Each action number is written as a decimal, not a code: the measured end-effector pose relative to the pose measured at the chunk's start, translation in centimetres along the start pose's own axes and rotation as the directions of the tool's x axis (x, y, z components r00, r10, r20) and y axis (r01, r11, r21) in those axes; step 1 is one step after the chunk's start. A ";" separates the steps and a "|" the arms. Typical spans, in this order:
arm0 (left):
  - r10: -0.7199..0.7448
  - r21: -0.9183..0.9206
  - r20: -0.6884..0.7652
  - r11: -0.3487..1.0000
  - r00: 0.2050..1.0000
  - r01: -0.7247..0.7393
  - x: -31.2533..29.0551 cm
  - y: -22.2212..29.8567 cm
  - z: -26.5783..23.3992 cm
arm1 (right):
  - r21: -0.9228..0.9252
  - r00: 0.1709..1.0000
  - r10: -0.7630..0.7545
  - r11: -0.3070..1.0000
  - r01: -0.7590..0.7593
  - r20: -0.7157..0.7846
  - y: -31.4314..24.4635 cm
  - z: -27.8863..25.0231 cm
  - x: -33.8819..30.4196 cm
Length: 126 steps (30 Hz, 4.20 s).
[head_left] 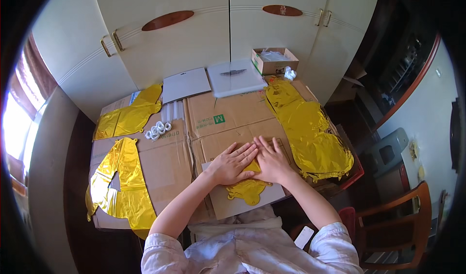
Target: Folding and packaging gold foil balloons into sleeves.
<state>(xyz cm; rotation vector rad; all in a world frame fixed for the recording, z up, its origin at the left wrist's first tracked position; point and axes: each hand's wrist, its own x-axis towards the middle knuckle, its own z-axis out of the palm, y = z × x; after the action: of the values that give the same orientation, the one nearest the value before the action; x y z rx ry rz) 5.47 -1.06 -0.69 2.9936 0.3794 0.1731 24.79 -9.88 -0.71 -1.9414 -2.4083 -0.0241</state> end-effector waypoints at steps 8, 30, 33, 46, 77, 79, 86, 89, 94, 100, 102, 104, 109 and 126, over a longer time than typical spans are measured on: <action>-0.007 0.051 0.004 0.999 1.000 0.006 0.0 0.0 0.6 | 0.141 0.928 -0.307 0.930 0.340 -0.212 0.2 -2.2 -8.5; 0.053 0.058 -0.020 0.997 0.998 -0.052 -0.2 -0.6 0.3 | -0.073 0.468 -0.072 0.997 0.017 -0.881 8.5 -7.2 -18.6; 0.061 0.061 -0.025 0.996 0.998 -0.059 -0.3 -0.6 0.2 | -0.038 0.451 0.042 0.985 -0.166 -0.891 11.9 -6.9 -19.0; 0.080 0.094 -0.024 0.993 0.997 -0.077 -0.1 -0.3 -0.3 | 0.109 0.837 0.200 0.980 -0.168 -0.510 12.0 0.4 -15.8; -0.047 -0.402 0.089 0.912 0.995 0.079 -0.4 -2.1 -0.5 | 0.308 0.884 -0.192 0.888 0.341 -0.427 -4.7 -0.6 -3.4; -0.051 -0.401 0.101 0.912 0.994 0.087 -0.3 -2.1 -0.6 | 0.317 0.873 -0.122 0.901 0.297 -0.471 -5.2 -0.4 -3.1; -0.064 -0.494 0.104 0.863 0.993 0.108 -0.1 -2.6 -0.3 | 0.204 0.893 -0.049 0.967 0.155 -0.447 -6.3 0.3 -2.1; -0.068 -0.517 0.095 0.849 0.993 0.108 -0.1 -2.7 -0.2 | 0.120 0.872 -0.042 0.986 0.115 -0.487 -6.6 -0.1 -1.8; -0.062 -0.543 0.094 0.833 0.994 0.103 -0.2 -2.9 -0.2 | -0.117 0.664 -0.115 0.992 0.042 -0.739 -7.3 -1.0 -1.8; -0.065 -0.532 0.102 0.839 0.993 0.110 -0.1 -2.8 -0.2 | -0.184 0.900 -0.174 0.977 0.108 -0.398 -7.1 0.5 -3.0; -0.069 -0.530 0.104 0.840 0.992 0.114 -0.1 -2.7 -0.2 | -0.073 0.867 -0.177 0.984 0.162 -0.465 -7.1 0.5 -2.7; -0.071 -0.526 0.107 0.842 0.992 0.117 -0.1 -2.7 -0.3 | 0.037 0.847 -0.153 0.979 0.198 -0.508 -7.2 0.5 -2.6; -0.071 -0.507 0.105 0.854 0.992 0.115 -0.2 -2.8 -0.1 | 0.245 0.872 -0.083 0.943 0.226 -0.483 -7.6 0.5 -3.2; 0.023 0.034 -0.064 0.999 0.998 -0.021 -0.5 -1.1 1.1 | 0.159 0.956 -0.167 0.965 0.209 -0.242 -7.4 0.4 -4.9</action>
<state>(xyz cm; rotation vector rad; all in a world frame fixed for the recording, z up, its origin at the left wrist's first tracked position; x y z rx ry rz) 4.87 -0.21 -1.98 3.0319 0.3591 0.2685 18.58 -16.23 -1.23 -1.5359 -2.3421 -0.0284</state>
